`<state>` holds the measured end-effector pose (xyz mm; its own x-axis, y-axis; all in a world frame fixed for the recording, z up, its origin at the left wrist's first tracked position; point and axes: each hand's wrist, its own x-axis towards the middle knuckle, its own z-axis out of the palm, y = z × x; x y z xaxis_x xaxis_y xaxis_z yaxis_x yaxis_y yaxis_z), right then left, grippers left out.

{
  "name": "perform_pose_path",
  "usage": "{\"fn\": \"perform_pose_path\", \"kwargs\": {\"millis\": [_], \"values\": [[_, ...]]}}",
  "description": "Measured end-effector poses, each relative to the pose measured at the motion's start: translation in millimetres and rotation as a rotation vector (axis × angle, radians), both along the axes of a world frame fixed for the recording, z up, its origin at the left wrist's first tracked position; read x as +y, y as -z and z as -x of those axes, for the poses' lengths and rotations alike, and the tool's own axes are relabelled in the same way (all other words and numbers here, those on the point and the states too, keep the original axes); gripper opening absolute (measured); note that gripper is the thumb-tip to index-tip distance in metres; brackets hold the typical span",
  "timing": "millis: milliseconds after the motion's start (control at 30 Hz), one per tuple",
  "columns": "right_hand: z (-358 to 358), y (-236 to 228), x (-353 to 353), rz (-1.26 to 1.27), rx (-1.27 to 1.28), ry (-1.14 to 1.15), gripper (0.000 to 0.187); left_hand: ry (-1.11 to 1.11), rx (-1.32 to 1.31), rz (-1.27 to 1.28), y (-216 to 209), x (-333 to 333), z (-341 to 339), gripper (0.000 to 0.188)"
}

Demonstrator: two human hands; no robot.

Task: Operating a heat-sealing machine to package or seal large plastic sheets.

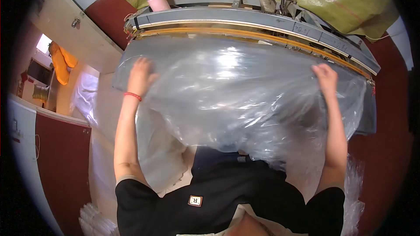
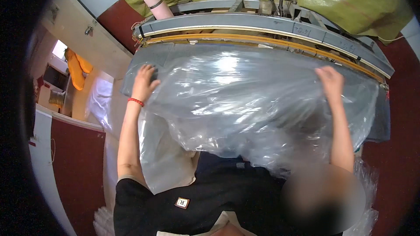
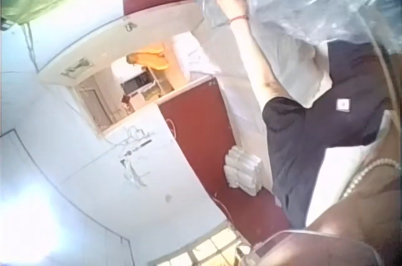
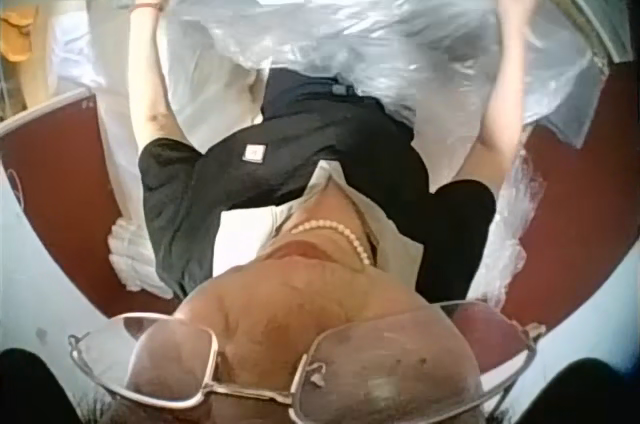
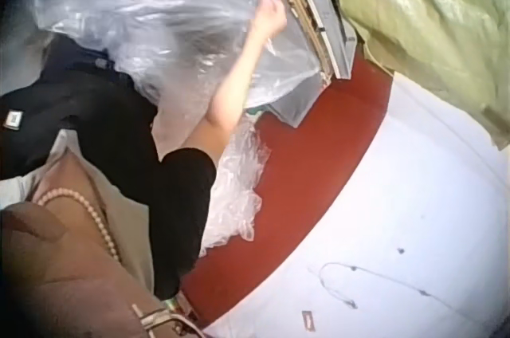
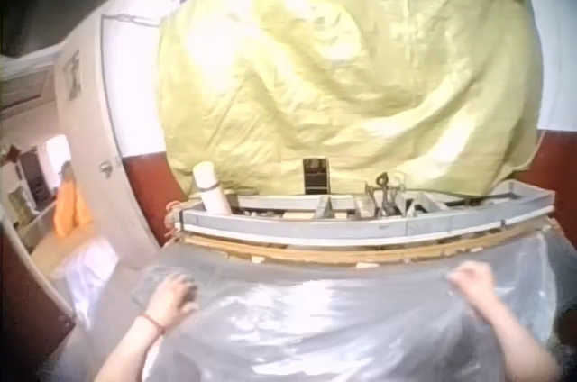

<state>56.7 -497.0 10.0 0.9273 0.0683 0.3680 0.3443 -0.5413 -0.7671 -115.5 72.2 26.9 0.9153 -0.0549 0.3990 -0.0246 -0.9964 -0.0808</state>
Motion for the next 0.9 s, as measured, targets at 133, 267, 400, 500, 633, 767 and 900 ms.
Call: {"fn": "perform_pose_path", "kwargs": {"millis": [133,267,400,500,633,767,900], "values": [[14,15,-142,0.195,-0.072,0.324,0.022,0.291,0.238,0.234,14,-83,3,0.068],[34,26,-247,0.423,-0.086,0.574,0.025,0.343,0.472,0.129,8,-153,9,0.066],[40,25,-268,0.516,-0.001,0.684,0.027,0.066,0.300,0.108,20,-117,-17,0.062],[43,22,-257,0.540,0.000,0.699,0.027,-0.127,0.225,0.152,18,-88,-21,0.056],[47,24,-267,0.573,0.021,0.760,0.026,0.432,-0.002,0.200,-3,-119,19,0.059],[42,23,-266,0.559,-0.021,0.719,0.026,0.576,0.443,0.173,37,-188,93,0.083],[43,19,-259,0.574,0.052,0.734,0.028,0.503,0.197,0.248,71,-225,91,0.037]]}}
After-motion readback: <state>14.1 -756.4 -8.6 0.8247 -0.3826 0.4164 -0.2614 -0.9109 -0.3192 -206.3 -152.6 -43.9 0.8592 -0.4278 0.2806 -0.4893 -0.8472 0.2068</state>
